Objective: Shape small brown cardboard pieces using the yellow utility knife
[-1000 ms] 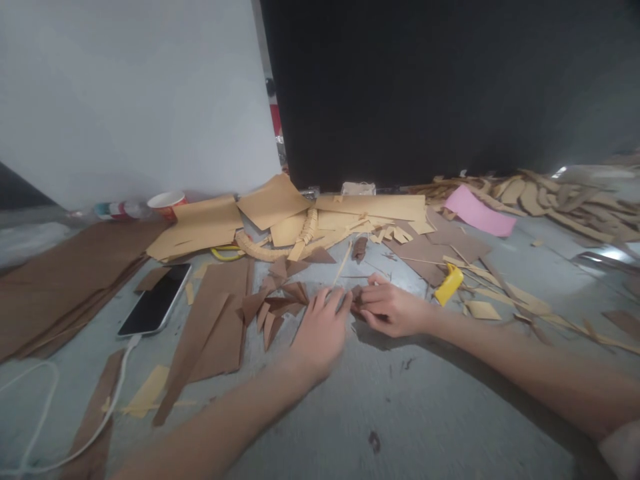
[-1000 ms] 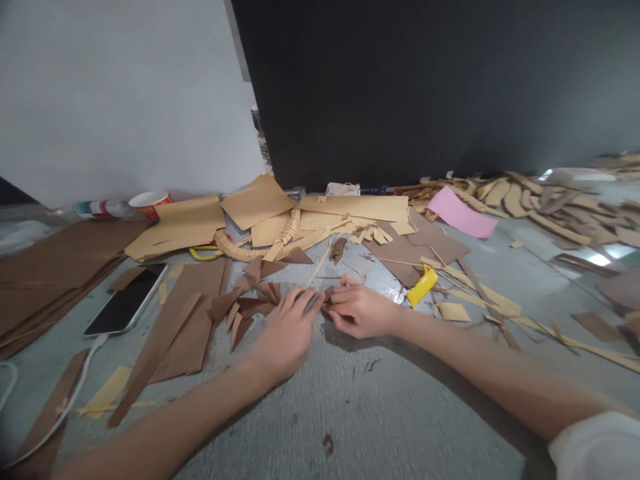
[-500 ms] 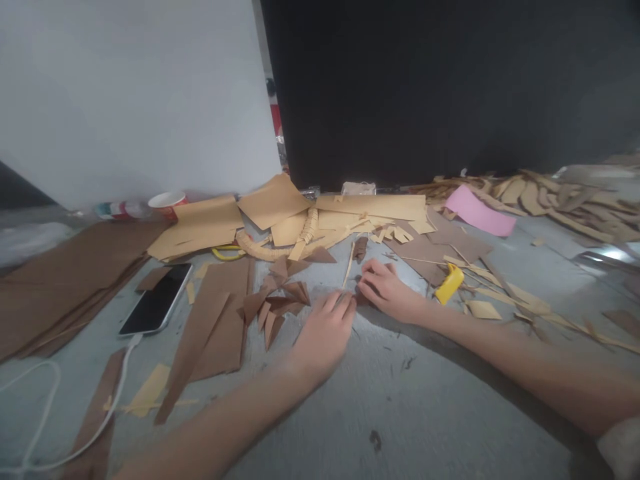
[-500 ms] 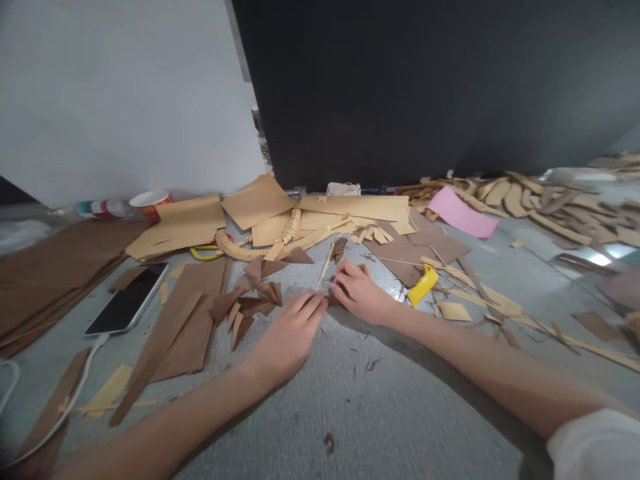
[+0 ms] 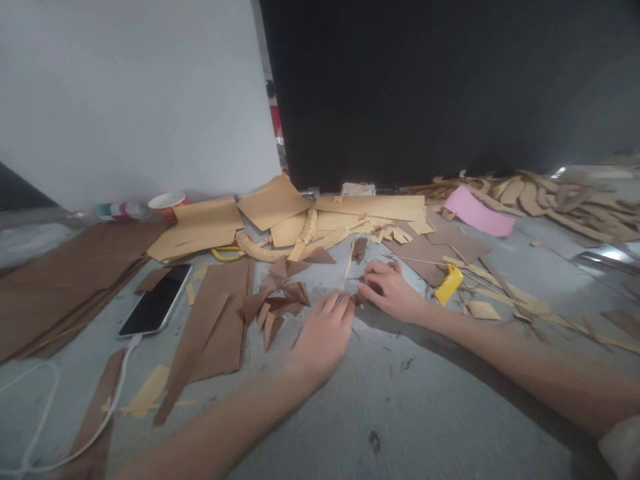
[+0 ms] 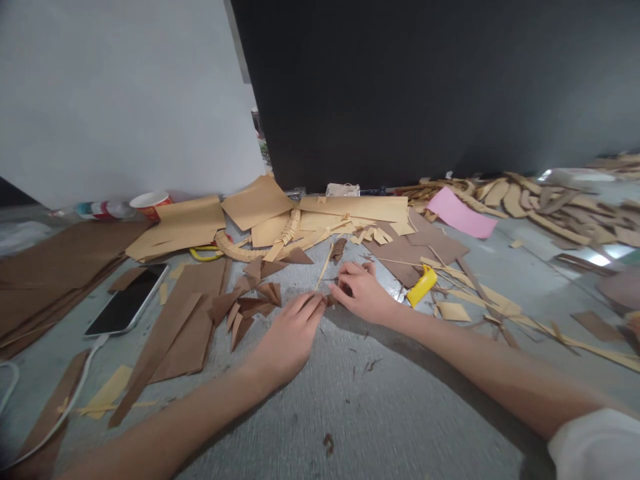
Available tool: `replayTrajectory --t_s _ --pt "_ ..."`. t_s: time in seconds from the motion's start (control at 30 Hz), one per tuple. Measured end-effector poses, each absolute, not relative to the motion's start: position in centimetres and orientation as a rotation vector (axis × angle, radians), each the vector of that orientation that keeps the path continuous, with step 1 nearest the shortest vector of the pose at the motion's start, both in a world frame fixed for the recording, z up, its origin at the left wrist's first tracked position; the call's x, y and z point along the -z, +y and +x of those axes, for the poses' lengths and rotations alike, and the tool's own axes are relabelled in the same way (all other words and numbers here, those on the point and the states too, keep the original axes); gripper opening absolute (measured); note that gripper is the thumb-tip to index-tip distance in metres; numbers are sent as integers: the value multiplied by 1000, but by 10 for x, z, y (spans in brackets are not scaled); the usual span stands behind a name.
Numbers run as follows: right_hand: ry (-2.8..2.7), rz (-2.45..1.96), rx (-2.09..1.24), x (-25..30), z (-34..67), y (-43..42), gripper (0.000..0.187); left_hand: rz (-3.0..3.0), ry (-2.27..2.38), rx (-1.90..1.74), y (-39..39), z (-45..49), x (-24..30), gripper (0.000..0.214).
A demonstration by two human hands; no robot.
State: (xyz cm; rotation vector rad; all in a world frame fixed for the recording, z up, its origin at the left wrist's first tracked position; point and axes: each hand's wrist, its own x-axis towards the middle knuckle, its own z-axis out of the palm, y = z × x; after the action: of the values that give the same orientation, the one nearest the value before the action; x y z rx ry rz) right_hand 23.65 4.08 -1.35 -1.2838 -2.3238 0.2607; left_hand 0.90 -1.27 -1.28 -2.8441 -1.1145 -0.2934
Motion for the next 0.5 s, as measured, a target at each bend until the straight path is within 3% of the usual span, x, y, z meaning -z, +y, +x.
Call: replayTrajectory --t_s 0.13,0.5 --pt "-2340 -1201 -335 13 237 41 43 -2835 -1130 331 -12 9 15 50" --pt "-2340 -1098 -353 15 238 41 19 -2861 -1150 396 -12 7 18 51"
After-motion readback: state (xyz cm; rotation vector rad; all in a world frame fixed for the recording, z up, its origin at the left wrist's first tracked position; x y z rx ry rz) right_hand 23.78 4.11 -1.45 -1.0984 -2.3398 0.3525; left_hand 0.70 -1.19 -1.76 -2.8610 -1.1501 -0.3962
